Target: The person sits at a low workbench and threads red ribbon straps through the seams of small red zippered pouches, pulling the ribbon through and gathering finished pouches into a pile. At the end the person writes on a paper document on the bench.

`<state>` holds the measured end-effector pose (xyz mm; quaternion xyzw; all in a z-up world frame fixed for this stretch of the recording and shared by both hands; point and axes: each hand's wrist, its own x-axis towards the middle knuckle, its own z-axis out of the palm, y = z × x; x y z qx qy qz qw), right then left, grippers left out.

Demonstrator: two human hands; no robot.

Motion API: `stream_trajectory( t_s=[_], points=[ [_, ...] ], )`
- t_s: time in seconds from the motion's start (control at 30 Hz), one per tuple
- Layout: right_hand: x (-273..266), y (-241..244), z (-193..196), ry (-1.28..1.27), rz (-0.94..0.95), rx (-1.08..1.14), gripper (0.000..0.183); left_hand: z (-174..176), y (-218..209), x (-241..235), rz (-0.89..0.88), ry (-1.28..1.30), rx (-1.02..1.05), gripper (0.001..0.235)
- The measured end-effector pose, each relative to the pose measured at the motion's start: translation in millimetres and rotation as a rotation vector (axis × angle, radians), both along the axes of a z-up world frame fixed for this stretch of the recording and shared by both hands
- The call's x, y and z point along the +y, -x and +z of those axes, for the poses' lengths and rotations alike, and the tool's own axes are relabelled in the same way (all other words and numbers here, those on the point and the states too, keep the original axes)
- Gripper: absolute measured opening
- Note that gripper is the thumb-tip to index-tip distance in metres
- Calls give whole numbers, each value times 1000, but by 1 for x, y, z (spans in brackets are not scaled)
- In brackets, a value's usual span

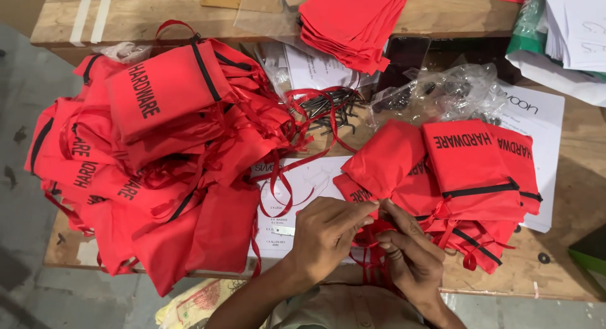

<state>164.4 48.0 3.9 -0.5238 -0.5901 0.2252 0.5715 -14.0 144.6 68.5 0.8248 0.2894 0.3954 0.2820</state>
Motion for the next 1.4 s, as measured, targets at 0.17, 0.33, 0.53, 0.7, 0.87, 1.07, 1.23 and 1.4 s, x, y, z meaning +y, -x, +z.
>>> stream_trajectory(
  t_s=[0.17, 0.33, 0.53, 0.7, 0.87, 1.07, 1.23, 1.4],
  points=[
    [7, -3, 3, -6, 25, -5, 8, -2, -7, -1, 33, -29, 19, 47],
    [9, -8, -1, -45, 23, 59, 7, 2, -7, -3, 37, -9, 9, 39],
    [9, -10, -3, -60, 4, 47, 7, 3, -9, -3, 27, 18, -49, 30],
    [9, -9, -8, -63, 14, 58, 8, 0, -7, -3, 20, 4, -78, 19],
    [10, -10, -10, -60, 30, 44, 8, 6, -8, 0, -10, 51, 16, 25],
    [16, -5, -3, -85, 43, 65, 9, -3, -7, 1, -19, 145, 95, 35],
    [16, 1, 0, 114, -45, 220, 12, -5, -3, 9, -23, 114, 27, 43],
    [23, 3, -6, 242, -118, 296, 15, -20, 1, 14, 19, 371, -144, 18]
  ],
)
